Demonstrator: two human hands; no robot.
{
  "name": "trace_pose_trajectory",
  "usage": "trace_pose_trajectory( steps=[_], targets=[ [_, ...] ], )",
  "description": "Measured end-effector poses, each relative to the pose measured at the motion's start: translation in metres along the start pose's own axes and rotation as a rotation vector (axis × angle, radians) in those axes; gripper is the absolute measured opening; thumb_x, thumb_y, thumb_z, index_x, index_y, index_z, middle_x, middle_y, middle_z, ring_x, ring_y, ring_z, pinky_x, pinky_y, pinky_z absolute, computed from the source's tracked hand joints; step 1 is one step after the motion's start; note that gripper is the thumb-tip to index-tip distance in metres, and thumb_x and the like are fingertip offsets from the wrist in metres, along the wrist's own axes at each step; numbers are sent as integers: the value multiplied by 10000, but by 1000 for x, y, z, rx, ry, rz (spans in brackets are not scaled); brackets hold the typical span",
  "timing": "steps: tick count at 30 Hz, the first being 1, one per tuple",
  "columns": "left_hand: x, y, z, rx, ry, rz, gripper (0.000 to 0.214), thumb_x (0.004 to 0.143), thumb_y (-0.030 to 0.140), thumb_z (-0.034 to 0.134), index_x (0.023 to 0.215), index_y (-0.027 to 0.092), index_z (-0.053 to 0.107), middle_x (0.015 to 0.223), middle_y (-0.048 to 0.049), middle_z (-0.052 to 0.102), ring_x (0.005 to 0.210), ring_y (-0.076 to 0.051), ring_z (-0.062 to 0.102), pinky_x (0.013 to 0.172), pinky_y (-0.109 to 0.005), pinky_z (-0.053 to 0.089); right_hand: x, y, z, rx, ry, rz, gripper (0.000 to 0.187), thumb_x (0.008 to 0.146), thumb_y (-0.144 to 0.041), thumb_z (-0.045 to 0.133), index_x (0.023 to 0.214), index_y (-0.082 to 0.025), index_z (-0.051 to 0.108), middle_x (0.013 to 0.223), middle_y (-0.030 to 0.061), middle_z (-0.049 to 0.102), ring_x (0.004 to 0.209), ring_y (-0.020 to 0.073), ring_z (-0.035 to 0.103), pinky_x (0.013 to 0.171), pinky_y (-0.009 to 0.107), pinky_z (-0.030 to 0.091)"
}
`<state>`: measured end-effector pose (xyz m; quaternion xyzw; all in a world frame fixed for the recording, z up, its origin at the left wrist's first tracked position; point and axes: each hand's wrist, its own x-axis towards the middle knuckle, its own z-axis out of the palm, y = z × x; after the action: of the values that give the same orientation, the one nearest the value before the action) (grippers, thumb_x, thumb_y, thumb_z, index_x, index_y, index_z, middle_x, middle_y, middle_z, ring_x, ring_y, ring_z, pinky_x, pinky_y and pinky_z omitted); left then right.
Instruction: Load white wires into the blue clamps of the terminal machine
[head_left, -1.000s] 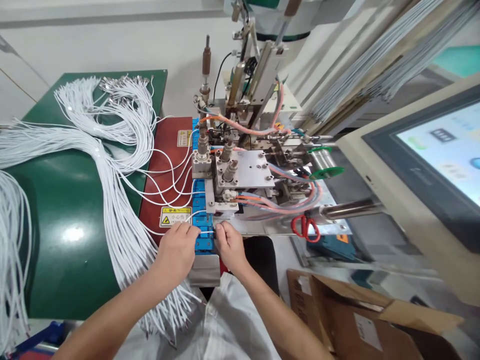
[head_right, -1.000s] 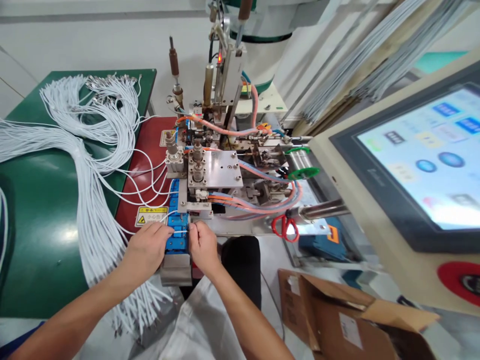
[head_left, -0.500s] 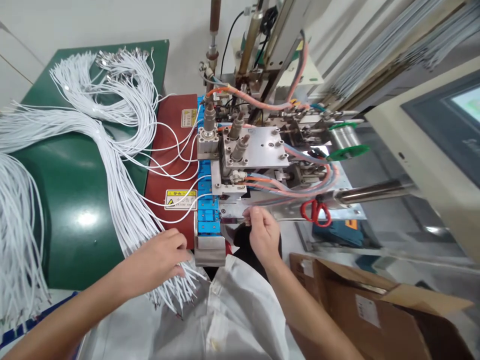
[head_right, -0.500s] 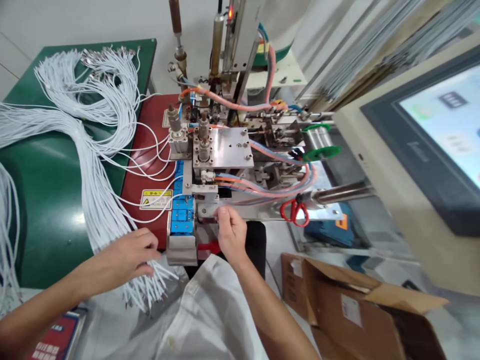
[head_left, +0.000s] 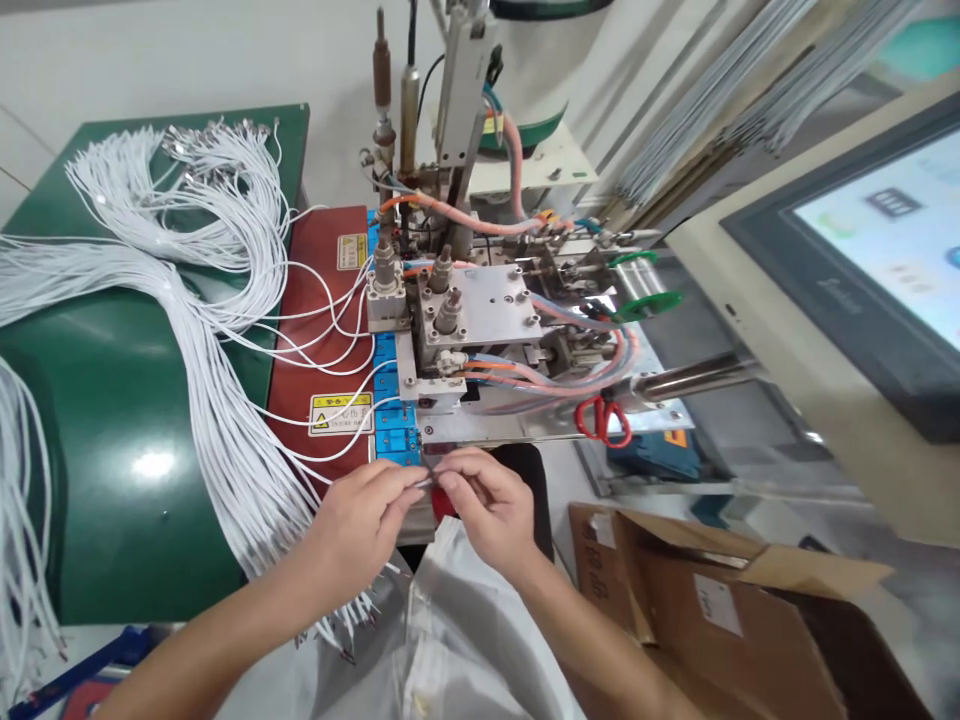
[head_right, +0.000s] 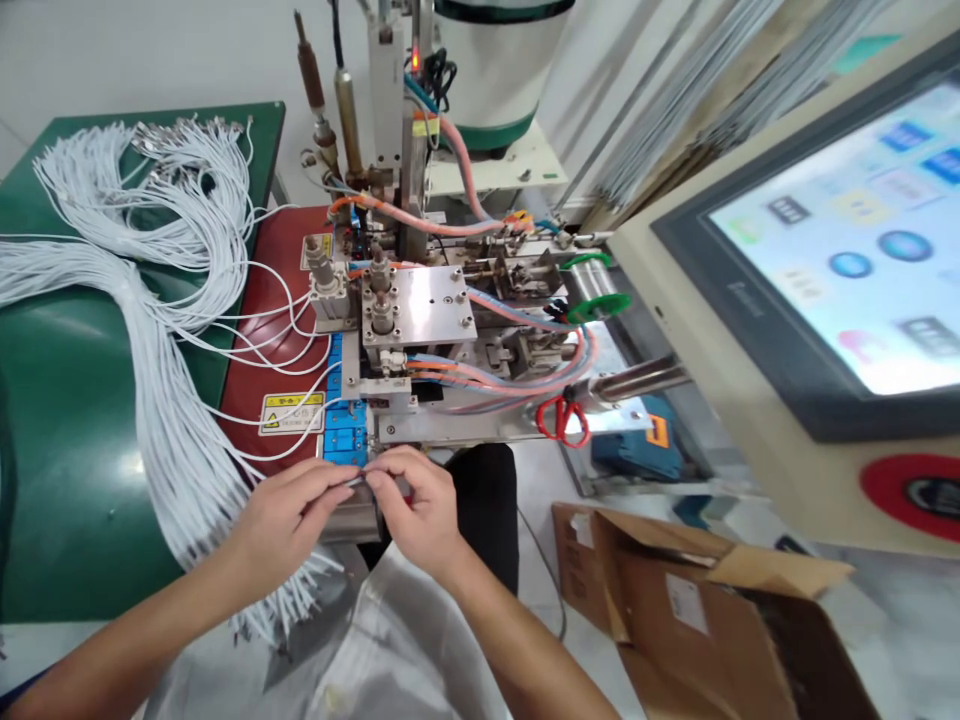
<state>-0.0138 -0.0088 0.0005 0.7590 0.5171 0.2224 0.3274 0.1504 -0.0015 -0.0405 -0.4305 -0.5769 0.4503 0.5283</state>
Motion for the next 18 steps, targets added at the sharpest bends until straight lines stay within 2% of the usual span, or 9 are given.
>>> trace_pose_trajectory(
  steps=[3,8,10,14,18],
  targets=[
    [6,4,5,-93,7,-58,228,890,250,431,1015,182,609,912,-44,645,812,-138,595,730,-239,467,7,-7,1,-78,-32,-13,110,808,-149,526,748,-194,607,716,24,607,676,141,575,626,268,460],
    [12,3,1,-157,19,-134,192,861,240,474,818,193,655,761,-13,638,703,-126,585,641,-221,455,9,-7,7,-127,-30,-4,124,823,-150,500,753,-192,593,709,12,584,671,129,555,618,253,445],
    [12,2,0,-176,43,-145,164,841,236,504,811,198,661,760,-9,649,705,-127,592,648,-221,459,6,-5,11,-102,20,20,127,829,-156,493,758,-196,590,712,8,582,673,128,558,624,251,450],
    [11,1,6,-217,192,-159,128,804,227,547,800,193,670,776,-17,668,721,-126,607,684,-219,475,2,-6,19,-80,175,52,112,823,-163,501,797,-199,604,764,22,603,723,142,584,656,268,472],
    [13,-1,11,-242,238,-181,112,779,199,559,764,181,669,748,-22,655,694,-125,598,654,-214,479,4,-11,23,-146,175,-13,88,771,-122,556,766,-191,611,737,24,609,691,142,588,625,262,478]
  ],
)
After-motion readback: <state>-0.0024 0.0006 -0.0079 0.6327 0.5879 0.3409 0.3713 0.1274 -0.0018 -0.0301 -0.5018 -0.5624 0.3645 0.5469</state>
